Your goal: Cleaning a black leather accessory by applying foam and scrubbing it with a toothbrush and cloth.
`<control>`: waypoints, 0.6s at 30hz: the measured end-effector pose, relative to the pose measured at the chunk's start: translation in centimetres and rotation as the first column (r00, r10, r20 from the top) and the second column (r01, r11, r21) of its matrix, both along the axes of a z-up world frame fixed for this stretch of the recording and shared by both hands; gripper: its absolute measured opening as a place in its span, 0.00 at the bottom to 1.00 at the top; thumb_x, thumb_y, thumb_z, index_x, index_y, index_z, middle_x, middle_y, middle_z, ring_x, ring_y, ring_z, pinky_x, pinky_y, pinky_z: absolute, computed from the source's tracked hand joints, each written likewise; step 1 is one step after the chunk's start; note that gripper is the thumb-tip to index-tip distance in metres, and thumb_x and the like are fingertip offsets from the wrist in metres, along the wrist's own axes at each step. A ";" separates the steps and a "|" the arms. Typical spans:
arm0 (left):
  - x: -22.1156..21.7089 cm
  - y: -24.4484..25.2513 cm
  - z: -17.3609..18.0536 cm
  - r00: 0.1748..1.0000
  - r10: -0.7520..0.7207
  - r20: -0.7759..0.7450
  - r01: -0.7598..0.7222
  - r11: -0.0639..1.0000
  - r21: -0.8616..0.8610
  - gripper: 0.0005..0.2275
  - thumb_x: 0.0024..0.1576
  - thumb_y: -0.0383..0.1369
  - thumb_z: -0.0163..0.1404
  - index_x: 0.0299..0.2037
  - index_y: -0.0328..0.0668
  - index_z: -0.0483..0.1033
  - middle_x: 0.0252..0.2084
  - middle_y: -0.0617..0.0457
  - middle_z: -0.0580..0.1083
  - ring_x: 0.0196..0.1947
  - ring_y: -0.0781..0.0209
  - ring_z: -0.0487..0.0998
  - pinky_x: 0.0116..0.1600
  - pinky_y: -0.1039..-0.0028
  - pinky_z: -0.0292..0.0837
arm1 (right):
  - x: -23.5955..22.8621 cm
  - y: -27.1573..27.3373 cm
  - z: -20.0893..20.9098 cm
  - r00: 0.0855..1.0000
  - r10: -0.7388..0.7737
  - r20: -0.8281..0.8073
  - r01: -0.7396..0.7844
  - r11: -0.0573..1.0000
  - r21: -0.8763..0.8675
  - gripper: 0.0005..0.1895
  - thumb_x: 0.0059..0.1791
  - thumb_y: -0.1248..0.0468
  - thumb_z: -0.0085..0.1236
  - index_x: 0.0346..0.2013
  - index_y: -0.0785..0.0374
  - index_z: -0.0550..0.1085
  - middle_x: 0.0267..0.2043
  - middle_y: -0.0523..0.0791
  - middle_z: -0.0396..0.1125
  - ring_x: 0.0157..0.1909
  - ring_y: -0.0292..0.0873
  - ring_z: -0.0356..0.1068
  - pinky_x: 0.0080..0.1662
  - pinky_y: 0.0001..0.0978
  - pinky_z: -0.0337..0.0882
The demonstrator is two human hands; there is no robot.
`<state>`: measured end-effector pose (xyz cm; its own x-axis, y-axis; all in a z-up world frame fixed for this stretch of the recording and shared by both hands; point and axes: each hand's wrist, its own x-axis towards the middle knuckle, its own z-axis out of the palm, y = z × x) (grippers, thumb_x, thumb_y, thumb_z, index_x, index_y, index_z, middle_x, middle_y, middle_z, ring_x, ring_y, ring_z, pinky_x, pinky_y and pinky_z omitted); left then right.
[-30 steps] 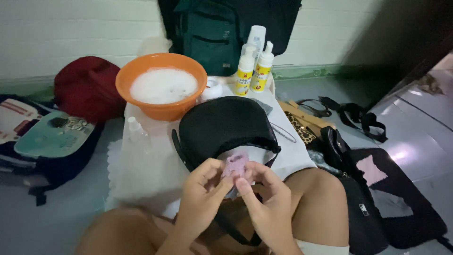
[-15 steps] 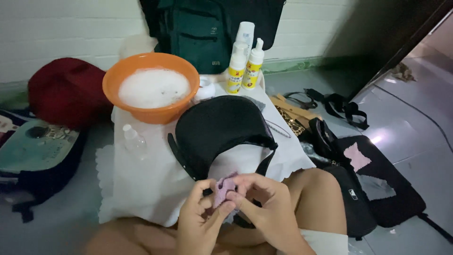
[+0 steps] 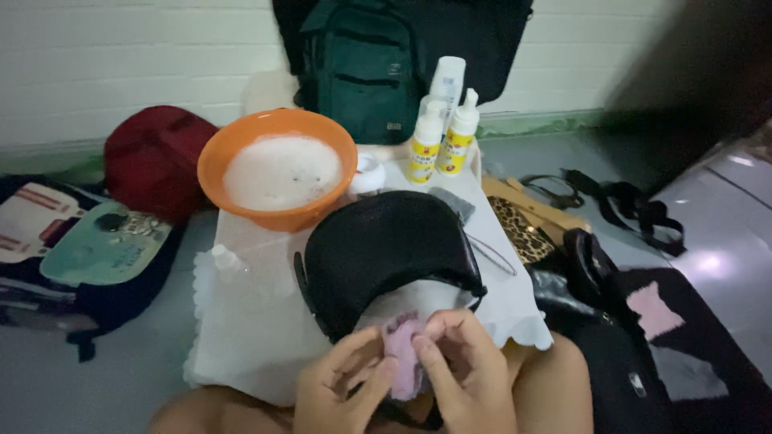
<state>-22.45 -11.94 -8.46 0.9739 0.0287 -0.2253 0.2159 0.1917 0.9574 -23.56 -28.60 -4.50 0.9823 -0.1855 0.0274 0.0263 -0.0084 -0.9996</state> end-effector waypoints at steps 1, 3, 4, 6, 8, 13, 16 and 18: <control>-0.1 -0.5 1.1 0.998 -0.041 0.045 0.043 0.999 -0.024 0.22 0.42 0.21 0.63 0.51 0.29 0.84 0.43 0.38 0.90 0.42 0.56 0.92 0.48 0.72 0.87 | 0.2 -0.2 -0.2 1.000 0.027 -0.002 -0.027 0.999 0.034 0.06 0.48 0.76 0.58 0.39 0.70 0.75 0.32 0.48 0.74 0.34 0.40 0.72 0.42 0.30 0.72; 0.0 -1.5 2.5 0.994 -0.065 0.090 0.069 0.997 -0.041 0.24 0.41 0.22 0.63 0.52 0.28 0.83 0.44 0.36 0.90 0.43 0.56 0.92 0.48 0.72 0.87 | 0.8 -0.9 -0.5 0.997 0.071 -0.004 -0.071 0.995 0.074 0.07 0.47 0.77 0.57 0.39 0.71 0.75 0.31 0.49 0.75 0.33 0.40 0.73 0.40 0.30 0.73; 0.2 -2.1 2.7 0.995 -0.048 0.085 0.052 0.998 -0.048 0.23 0.44 0.22 0.61 0.54 0.29 0.81 0.48 0.37 0.88 0.46 0.55 0.92 0.52 0.70 0.87 | 1.2 -1.3 -0.6 0.995 0.095 0.040 -0.099 0.989 0.111 0.11 0.47 0.77 0.57 0.45 0.71 0.74 0.34 0.51 0.76 0.35 0.42 0.75 0.42 0.32 0.75; 0.3 -3.1 2.9 0.997 -0.021 0.068 0.024 0.998 -0.052 0.23 0.46 0.23 0.59 0.55 0.30 0.80 0.52 0.38 0.87 0.50 0.54 0.92 0.56 0.69 0.87 | 1.6 -2.3 -0.3 0.989 0.126 0.071 -0.136 0.979 0.151 0.16 0.47 0.78 0.57 0.50 0.72 0.73 0.37 0.52 0.78 0.38 0.43 0.78 0.44 0.33 0.78; 0.3 -3.9 2.6 0.996 0.027 0.083 -0.019 0.995 -0.096 0.23 0.44 0.22 0.62 0.53 0.31 0.83 0.52 0.37 0.87 0.51 0.52 0.90 0.55 0.65 0.86 | 1.7 -3.3 0.2 0.985 0.167 0.046 -0.171 0.979 0.107 0.24 0.45 0.80 0.55 0.57 0.70 0.73 0.37 0.52 0.80 0.38 0.42 0.78 0.46 0.32 0.75; 0.8 -5.1 0.5 0.999 -0.016 0.029 0.022 0.976 -0.217 0.25 0.48 0.23 0.60 0.60 0.33 0.77 0.59 0.37 0.83 0.57 0.51 0.86 0.63 0.62 0.78 | 2.4 -4.1 0.8 0.969 0.239 0.067 -0.245 0.965 0.091 0.21 0.46 0.78 0.49 0.54 0.69 0.75 0.45 0.53 0.78 0.46 0.42 0.76 0.50 0.32 0.73; 0.9 -5.3 -1.3 0.985 -0.043 -0.169 0.002 0.972 -0.235 0.27 0.49 0.26 0.59 0.62 0.27 0.75 0.57 0.34 0.84 0.54 0.50 0.87 0.60 0.66 0.79 | 2.7 -4.2 1.1 0.963 0.264 0.061 -0.268 0.959 0.089 0.20 0.47 0.76 0.49 0.54 0.69 0.75 0.42 0.52 0.78 0.43 0.42 0.76 0.48 0.32 0.73; 0.7 -5.2 -2.1 0.952 -0.064 -0.299 -0.007 0.972 -0.233 0.28 0.50 0.27 0.59 0.63 0.25 0.74 0.56 0.32 0.84 0.53 0.50 0.87 0.59 0.67 0.78 | 2.7 -4.1 1.0 0.956 0.283 0.071 -0.288 0.954 0.084 0.21 0.48 0.75 0.49 0.56 0.69 0.73 0.42 0.53 0.80 0.41 0.43 0.79 0.47 0.33 0.76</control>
<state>-21.72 -17.15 -10.53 0.8581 -0.0853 -0.5064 0.4969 0.3868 0.7768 -20.88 -32.75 -3.51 0.9918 0.0982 0.0819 0.0720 0.0999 -0.9924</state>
